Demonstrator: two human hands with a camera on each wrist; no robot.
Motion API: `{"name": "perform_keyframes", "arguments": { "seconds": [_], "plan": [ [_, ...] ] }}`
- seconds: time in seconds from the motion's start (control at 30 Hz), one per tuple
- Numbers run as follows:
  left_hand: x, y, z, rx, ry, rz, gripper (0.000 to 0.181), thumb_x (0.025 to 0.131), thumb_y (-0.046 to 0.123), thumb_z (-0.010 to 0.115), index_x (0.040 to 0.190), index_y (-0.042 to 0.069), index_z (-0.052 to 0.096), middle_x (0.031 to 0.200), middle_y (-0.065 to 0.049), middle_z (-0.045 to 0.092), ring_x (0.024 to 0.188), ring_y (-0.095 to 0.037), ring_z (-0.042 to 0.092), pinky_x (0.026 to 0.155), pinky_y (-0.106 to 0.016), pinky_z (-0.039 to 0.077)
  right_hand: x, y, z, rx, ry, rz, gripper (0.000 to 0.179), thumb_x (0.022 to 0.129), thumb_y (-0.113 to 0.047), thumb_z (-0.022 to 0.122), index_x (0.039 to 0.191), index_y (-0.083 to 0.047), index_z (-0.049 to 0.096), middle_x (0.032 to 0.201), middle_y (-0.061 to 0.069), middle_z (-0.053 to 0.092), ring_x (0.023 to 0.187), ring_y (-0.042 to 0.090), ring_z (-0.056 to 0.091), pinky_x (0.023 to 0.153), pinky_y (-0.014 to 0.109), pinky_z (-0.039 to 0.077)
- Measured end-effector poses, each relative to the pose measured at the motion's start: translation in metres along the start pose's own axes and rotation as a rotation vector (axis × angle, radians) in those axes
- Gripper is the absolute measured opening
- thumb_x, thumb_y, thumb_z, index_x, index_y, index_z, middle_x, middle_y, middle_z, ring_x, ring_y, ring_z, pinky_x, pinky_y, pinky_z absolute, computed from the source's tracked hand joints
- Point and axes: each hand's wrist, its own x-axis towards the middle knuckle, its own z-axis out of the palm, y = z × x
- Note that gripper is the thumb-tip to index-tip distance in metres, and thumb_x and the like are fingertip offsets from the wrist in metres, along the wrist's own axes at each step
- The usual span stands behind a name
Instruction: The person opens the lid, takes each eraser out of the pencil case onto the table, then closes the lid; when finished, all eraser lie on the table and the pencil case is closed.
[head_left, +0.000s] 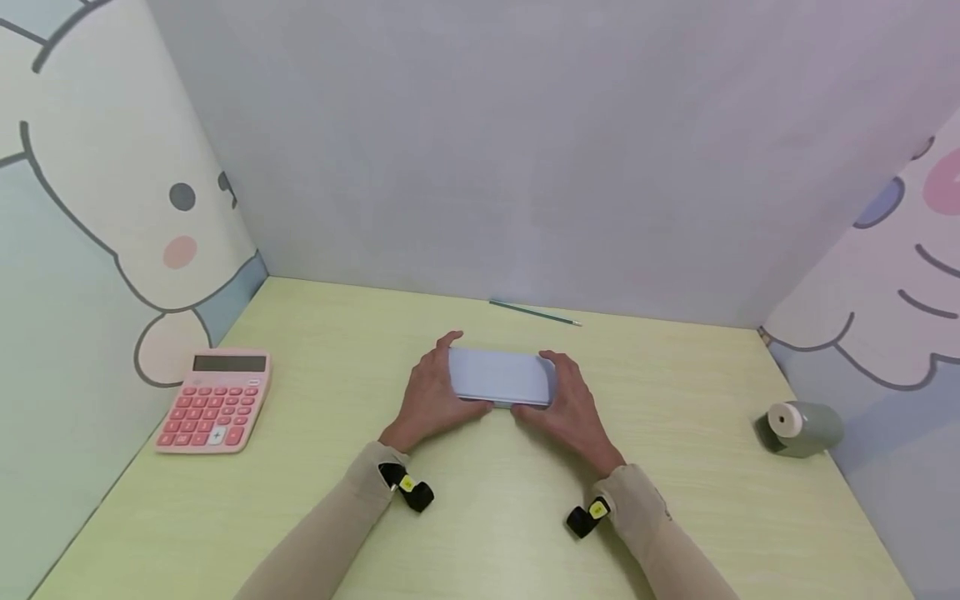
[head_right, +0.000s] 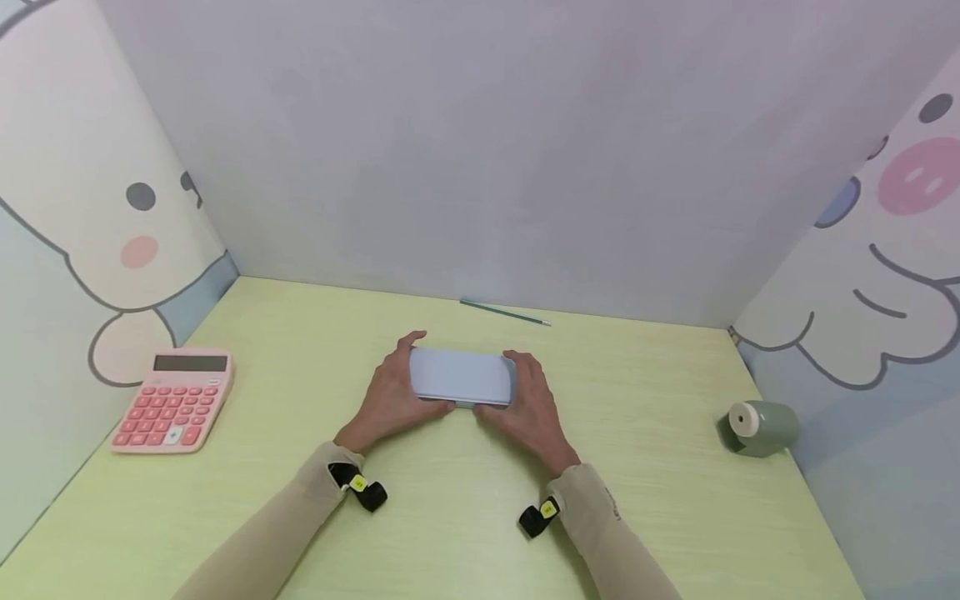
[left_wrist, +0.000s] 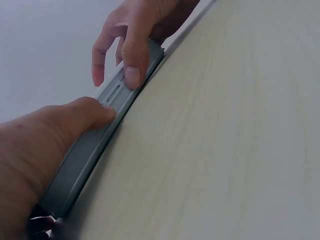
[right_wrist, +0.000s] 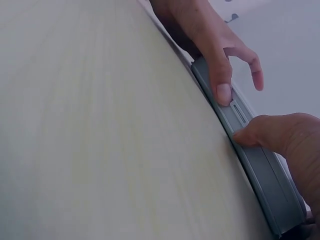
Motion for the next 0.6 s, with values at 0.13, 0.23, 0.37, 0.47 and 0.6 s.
{"name": "perform_keyframes", "arguments": {
  "seconds": [0.13, 0.23, 0.37, 0.47, 0.6],
  "plan": [
    [0.0, 0.003, 0.002, 0.04, 0.013, 0.008, 0.118, 0.065, 0.053, 0.097, 0.159, 0.02, 0.033, 0.139, -0.015, 0.064, 0.125, -0.036, 0.063, 0.107, -0.054, 0.052, 0.001, -0.002, 0.002, -0.003, 0.028, 0.003, 0.096, 0.076, -0.038, 0.096, 0.153, -0.011, 0.045, 0.151, 0.021, 0.053, 0.132, 0.04, 0.057, 0.109, 0.059, 0.052],
    [0.0, 0.005, 0.003, 0.059, 0.026, 0.01, 0.116, 0.065, 0.054, 0.096, 0.157, 0.02, 0.034, 0.137, -0.015, 0.065, 0.124, -0.035, 0.063, 0.106, -0.053, 0.052, 0.002, -0.002, 0.002, -0.002, 0.039, 0.003, 0.097, 0.075, -0.038, 0.096, 0.152, -0.01, 0.045, 0.15, 0.021, 0.053, 0.132, 0.039, 0.057, 0.109, 0.059, 0.052],
    [-0.002, 0.004, 0.004, 0.052, 0.035, 0.011, 0.117, 0.064, 0.055, 0.097, 0.157, 0.019, 0.034, 0.136, -0.015, 0.065, 0.123, -0.035, 0.064, 0.106, -0.053, 0.053, 0.002, -0.001, 0.003, 0.012, 0.035, 0.0, 0.1, 0.074, -0.036, 0.097, 0.154, -0.009, 0.044, 0.151, 0.021, 0.054, 0.133, 0.039, 0.057, 0.11, 0.059, 0.051],
    [-0.003, 0.001, 0.003, 0.014, 0.016, 0.011, 0.122, 0.065, 0.054, 0.098, 0.16, 0.021, 0.031, 0.139, -0.016, 0.063, 0.126, -0.036, 0.063, 0.107, -0.054, 0.053, 0.001, 0.001, -0.001, 0.033, -0.004, 0.015, 0.104, 0.076, -0.035, 0.097, 0.159, -0.011, 0.039, 0.155, 0.021, 0.052, 0.138, 0.04, 0.055, 0.114, 0.06, 0.048],
    [-0.002, -0.009, -0.002, -0.092, -0.037, 0.013, 0.128, 0.066, 0.047, 0.1, 0.166, 0.03, 0.022, 0.141, -0.014, 0.061, 0.126, -0.036, 0.061, 0.105, -0.053, 0.053, 0.001, 0.008, -0.014, 0.094, -0.099, 0.071, 0.111, 0.08, -0.038, 0.096, 0.166, -0.022, 0.029, 0.164, 0.016, 0.047, 0.145, 0.038, 0.053, 0.119, 0.06, 0.044]
  ]
}}
